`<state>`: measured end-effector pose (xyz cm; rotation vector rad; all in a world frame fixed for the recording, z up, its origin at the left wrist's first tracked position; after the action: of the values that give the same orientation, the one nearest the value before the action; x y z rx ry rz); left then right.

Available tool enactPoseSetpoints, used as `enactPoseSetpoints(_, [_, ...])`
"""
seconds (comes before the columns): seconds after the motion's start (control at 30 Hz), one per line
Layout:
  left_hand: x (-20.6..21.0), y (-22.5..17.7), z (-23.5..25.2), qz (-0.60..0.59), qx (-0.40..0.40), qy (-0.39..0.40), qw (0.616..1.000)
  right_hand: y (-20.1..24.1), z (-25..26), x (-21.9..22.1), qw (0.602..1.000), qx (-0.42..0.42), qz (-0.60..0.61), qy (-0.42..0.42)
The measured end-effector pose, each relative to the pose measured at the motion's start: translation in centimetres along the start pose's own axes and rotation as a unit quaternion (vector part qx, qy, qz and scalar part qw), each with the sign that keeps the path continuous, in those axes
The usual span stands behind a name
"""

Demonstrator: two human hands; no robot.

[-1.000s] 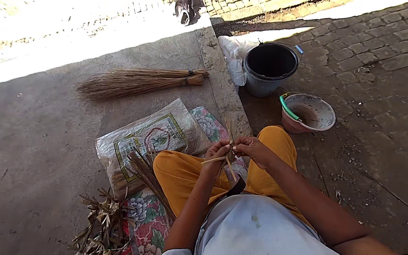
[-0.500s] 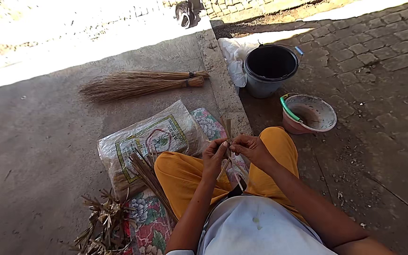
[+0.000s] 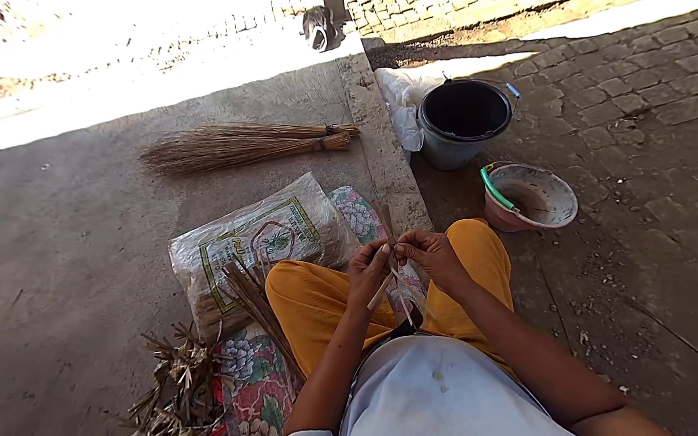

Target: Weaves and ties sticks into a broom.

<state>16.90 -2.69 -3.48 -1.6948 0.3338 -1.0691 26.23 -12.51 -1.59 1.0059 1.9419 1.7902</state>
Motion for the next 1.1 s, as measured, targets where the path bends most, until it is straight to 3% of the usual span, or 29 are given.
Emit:
enactPoseSetpoints(0.17, [-0.2,0.2,0.0,0.016,0.008,-0.004,1.0,-0.2,0.4,-0.1,0.998,0.015,-0.057,0.018])
enactPoseSetpoints(0.37, [-0.1,-0.1,0.0,0.041,0.082,0.015,0.996,-0.5,0.8,0.2,0.996,0.034,-0.083,0.028])
enactPoseSetpoints(0.63, [0.1,0.1,0.2,-0.004,0.034,0.003,0.999,1.6,0.1,0.0,0.991,-0.098,-0.085,-0.029])
enactPoseSetpoints(0.73, [0.6,-0.7,0.2,0.049,0.055,0.036,0.997,1.6,0.1,-0.1,0.986,-0.13,-0.094,-0.045])
enactPoseSetpoints(0.87, [1.2,-1.5,0.0,0.202,0.11,0.076,0.97,1.4,0.5,-0.2,0.989,-0.088,-0.106,-0.045])
enactPoseSetpoints(1.0, [1.0,-2.2,0.2,0.297,0.152,0.048,0.942,1.4,0.9,-0.2,0.987,-0.037,-0.154,-0.025])
enactPoseSetpoints(1.1, [0.8,-2.3,0.2,0.349,0.187,0.062,0.916,2.3,0.6,-0.4,0.983,-0.048,-0.18,-0.001])
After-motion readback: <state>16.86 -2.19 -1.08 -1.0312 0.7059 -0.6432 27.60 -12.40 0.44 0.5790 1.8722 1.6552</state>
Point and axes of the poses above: each hand's wrist, its own z-axis towards the middle knuckle, its own x-axis out of the palm, y = z × x, the point moved 9 cm from there along z, towards the middle knuckle, and after that the axes turned 7 degrees about x, right-handed, at the moved point
